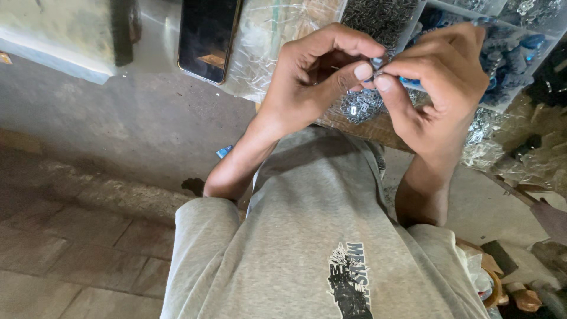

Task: The person sits at a workbench assembling small blue and gray plastic components, picking parts from a compartment tray and pressing them together by hand one at a time, then setting finished assemblies aside on the bench.

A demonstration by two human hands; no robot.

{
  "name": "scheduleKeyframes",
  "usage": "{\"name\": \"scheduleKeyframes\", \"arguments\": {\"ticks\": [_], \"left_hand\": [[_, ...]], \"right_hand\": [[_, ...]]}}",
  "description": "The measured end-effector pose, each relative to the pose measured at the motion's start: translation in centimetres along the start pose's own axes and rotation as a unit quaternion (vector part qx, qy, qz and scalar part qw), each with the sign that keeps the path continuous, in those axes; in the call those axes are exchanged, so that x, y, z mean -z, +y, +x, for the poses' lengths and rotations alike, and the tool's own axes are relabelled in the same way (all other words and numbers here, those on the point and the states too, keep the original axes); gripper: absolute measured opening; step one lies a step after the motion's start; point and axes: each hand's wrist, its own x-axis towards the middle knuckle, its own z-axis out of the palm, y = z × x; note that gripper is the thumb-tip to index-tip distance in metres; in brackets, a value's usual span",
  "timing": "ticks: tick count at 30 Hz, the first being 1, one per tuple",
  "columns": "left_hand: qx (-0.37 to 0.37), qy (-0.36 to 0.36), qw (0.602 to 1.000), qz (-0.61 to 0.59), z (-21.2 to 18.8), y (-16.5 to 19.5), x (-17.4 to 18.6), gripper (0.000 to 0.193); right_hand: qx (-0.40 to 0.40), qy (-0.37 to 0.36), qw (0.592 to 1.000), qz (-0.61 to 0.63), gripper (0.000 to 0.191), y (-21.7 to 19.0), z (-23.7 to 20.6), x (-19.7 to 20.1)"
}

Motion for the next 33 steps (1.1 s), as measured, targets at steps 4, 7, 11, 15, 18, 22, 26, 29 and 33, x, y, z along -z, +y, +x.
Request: {"name": "scheduleKeyframes", "arguments": {"ticks": [4,7,11,15,18,22,26,29,33], "left_hand": [[0.014,0.023,0.999,0.022,-0.2,0.1,-0.1,0.016],[0.018,0.03,0.999,0.034,-0.5,0.3,-0.3,0.015],[0.002,0.027,0.998,0.05,-0.4,0.6,-0.3,0.015],[0.006,0.029,0.997,0.07,-0.3,0.9,-0.4,0.014],[-0.003,0.029,0.997,0.069,-0.3,0.9,-0.5,0.014],[-0.014,0.026,0.996,0.086,-0.4,0.7,-0.4,0.014],[-0.028,0.002,0.996,0.079,-0.6,0.4,0.1,0.012],[0.001,0.0,1.0,0.014,-0.6,0.1,0.1,0.013],[0.012,0.007,1.0,-0.02,-0.2,0.1,0.2,0.014]], "right_hand": [[0.005,-0.009,0.999,-0.041,0.018,-0.5,0.2,-0.1],[0.034,-0.014,0.997,-0.065,0.021,-0.6,0.6,-0.1],[0.059,-0.025,0.995,-0.071,0.021,-0.1,0.9,-0.2],[0.054,-0.019,0.995,-0.076,0.021,0.1,0.6,-0.2],[0.032,-0.025,0.996,-0.074,0.019,-0.1,0.3,-0.2],[0.02,-0.038,0.997,-0.058,0.014,-0.2,0.3,0.1],[-0.008,-0.035,0.999,-0.036,0.026,0.1,0.4,0.1],[0.01,0.011,0.998,-0.053,0.024,0.7,0.3,-0.2],[0.107,0.111,0.912,-0.379,0.035,2.6,-0.7,0.1]]}}
